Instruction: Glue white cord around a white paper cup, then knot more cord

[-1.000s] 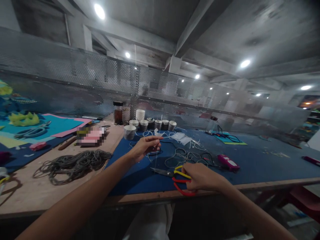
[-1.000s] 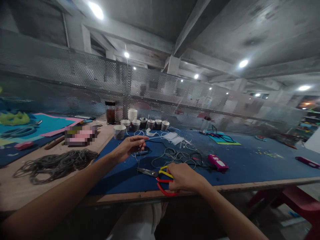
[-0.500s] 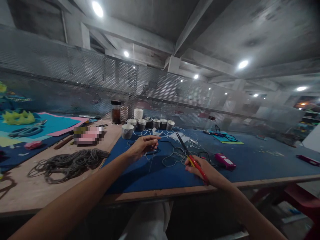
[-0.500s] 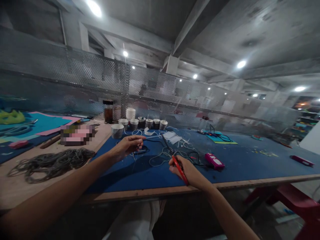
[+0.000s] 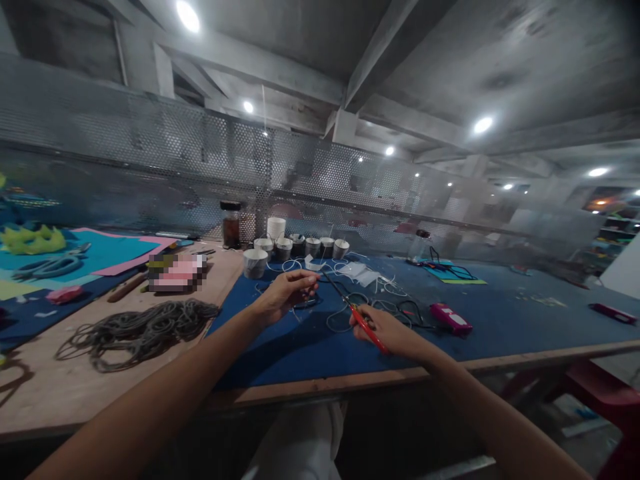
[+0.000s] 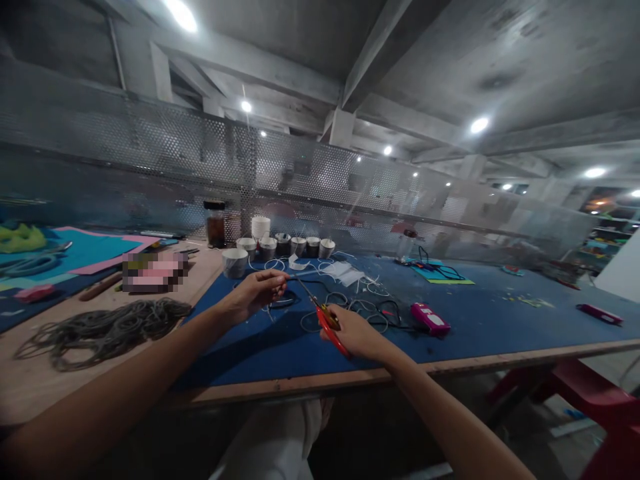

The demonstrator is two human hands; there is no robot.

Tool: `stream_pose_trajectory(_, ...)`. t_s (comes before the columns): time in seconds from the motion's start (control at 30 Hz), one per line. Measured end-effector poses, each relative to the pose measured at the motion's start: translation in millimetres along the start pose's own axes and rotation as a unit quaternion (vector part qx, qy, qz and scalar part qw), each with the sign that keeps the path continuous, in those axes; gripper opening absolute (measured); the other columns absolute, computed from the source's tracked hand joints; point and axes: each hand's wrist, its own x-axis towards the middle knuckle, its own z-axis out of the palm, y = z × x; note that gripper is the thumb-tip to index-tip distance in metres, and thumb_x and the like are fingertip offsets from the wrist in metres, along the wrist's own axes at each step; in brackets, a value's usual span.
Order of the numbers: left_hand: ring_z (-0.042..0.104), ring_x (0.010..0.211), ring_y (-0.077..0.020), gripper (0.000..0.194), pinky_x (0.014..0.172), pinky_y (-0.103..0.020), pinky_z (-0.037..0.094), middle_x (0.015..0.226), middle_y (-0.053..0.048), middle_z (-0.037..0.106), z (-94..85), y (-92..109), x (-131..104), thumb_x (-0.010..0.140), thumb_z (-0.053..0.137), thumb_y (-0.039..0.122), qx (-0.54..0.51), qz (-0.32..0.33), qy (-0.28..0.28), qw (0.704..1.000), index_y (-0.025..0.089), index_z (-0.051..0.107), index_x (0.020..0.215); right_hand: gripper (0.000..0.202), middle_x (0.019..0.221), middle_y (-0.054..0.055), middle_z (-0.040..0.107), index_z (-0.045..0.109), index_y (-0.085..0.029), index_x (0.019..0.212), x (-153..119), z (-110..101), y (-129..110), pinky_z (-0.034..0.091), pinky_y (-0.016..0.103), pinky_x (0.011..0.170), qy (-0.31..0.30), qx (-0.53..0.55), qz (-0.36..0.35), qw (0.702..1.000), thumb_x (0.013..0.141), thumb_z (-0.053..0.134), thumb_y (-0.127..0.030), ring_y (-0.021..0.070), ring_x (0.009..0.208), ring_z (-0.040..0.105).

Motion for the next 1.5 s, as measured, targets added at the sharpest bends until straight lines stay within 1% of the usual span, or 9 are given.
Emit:
stream_pose_trajectory(0.2, 0.059, 0.061, -0.0078, 0.026, 0.054, -0.018, 0.043, 0.074, -0.002, 0.067, 4.3, 3, -3, 0.070, 0.082, 0.026, 0.008, -0.024, -0.004, 1.000, 0.014, 0.073, 0.091, 0.018, 0.091, 0.002, 0.066, 0.059, -0.018, 0.098, -3, -5, -15, 0.044, 0.027, 0.075, -0.027, 0.046, 0.011, 0.999, 0.081, 0.061, -0.027, 0.0164, 0.081, 0.061)
stream_pose_trajectory(0.3, 0.058, 0.060, -0.0079, 0.026, 0.054, -0.018, 0.043, 0.074, -0.002, 0.067, 4.1, 1, -2, 0.070, 0.082, 0.026, 0.009, -0.033, -0.007, 0.999, 0.013, 0.073, 0.091, 0.016, 0.091, 0.002, 0.066, 0.060, -0.018, 0.095, -2, -5, -18, 0.044, 0.026, 0.073, -0.032, 0.050, 0.007, 0.998, 0.081, 0.061, -0.026, 0.0165, 0.081, 0.061)
stream_pose_trajectory(0.4, 0.057, 0.060, -0.0077, 0.025, 0.054, -0.018, 0.042, 0.073, -0.002, 0.066, 2.3, -1, -1, 0.070, 0.082, 0.026, 0.009, -0.037, -0.012, 0.999, 0.014, 0.073, 0.089, 0.016, 0.086, 0.000, 0.064, 0.061, -0.018, 0.094, 0, -5, -15, 0.042, 0.025, 0.066, -0.036, 0.039, 0.004, 0.999, 0.082, 0.061, -0.028, 0.0150, 0.074, 0.058)
stream_pose_trajectory(0.5, 0.056, 0.060, -0.0076, 0.025, 0.054, -0.019, 0.042, 0.073, -0.002, 0.066, 0.8, -2, 1, 0.069, 0.082, 0.026, 0.009, -0.040, -0.020, 0.999, 0.014, 0.073, 0.089, 0.016, 0.083, -0.001, 0.061, 0.062, -0.018, 0.094, 1, -5, -13, 0.041, 0.024, 0.062, -0.036, 0.030, -0.001, 0.999, 0.083, 0.060, -0.029, 0.0133, 0.068, 0.056)
stream_pose_trajectory(0.7, 0.054, 0.058, -0.0075, 0.022, 0.053, -0.019, 0.040, 0.068, -0.002, 0.064, 2.2, -1, 0, 0.069, 0.082, 0.026, 0.014, -0.042, -0.034, 0.998, 0.013, 0.073, 0.085, 0.014, 0.083, 0.000, 0.062, 0.061, -0.017, 0.092, 0, -7, -18, 0.041, 0.024, 0.063, -0.034, 0.026, -0.011, 0.999, 0.083, 0.060, -0.028, 0.0127, 0.068, 0.055)
stream_pose_trajectory(0.93, 0.055, 0.061, -0.0077, 0.023, 0.055, -0.018, 0.041, 0.069, -0.001, 0.063, 1.9, 0, -1, 0.070, 0.081, 0.025, 0.032, -0.056, -0.045, 0.997, 0.013, 0.074, 0.088, 0.012, 0.083, 0.001, 0.063, 0.060, -0.016, 0.084, 0, -8, -25, 0.039, 0.026, 0.066, -0.025, -0.012, -0.010, 1.000, 0.082, 0.060, -0.028, 0.0149, 0.073, 0.055)
stream_pose_trajectory(1.1, 0.055, 0.062, -0.0083, 0.024, 0.058, -0.019, 0.042, 0.068, -0.001, 0.063, 1.3, 0, -1, 0.071, 0.081, 0.026, 0.042, -0.065, -0.054, 0.996, 0.013, 0.074, 0.090, 0.015, 0.082, 0.001, 0.062, 0.058, -0.016, 0.084, 3, -8, -27, 0.037, 0.025, 0.064, -0.032, -0.020, -0.001, 0.999, 0.083, 0.061, -0.031, 0.0146, 0.071, 0.053)
stream_pose_trajectory(1.27, 0.054, 0.061, -0.0083, 0.023, 0.056, -0.019, 0.038, 0.066, 0.000, 0.062, 0.4, -1, 0, 0.072, 0.080, 0.025, 0.045, -0.067, -0.062, 0.995, 0.013, 0.074, 0.091, 0.017, 0.082, 0.000, 0.060, 0.056, -0.017, 0.086, 4, -7, -26, 0.035, 0.025, 0.062, -0.038, -0.027, 0.007, 0.999, 0.083, 0.059, -0.033, 0.0145, 0.070, 0.052)
stream_pose_trajectory(1.5, 0.054, 0.062, -0.0082, 0.023, 0.055, -0.019, 0.036, 0.065, 0.000, 0.062, -0.5, -2, 1, 0.071, 0.079, 0.026, 0.052, -0.069, -0.064, 0.994, 0.014, 0.074, 0.089, 0.014, 0.083, 0.001, 0.061, 0.055, -0.016, 0.083, 3, -8, -30, 0.038, 0.026, 0.066, -0.040, -0.036, -0.003, 0.999, 0.083, 0.058, -0.031, 0.0163, 0.074, 0.054)
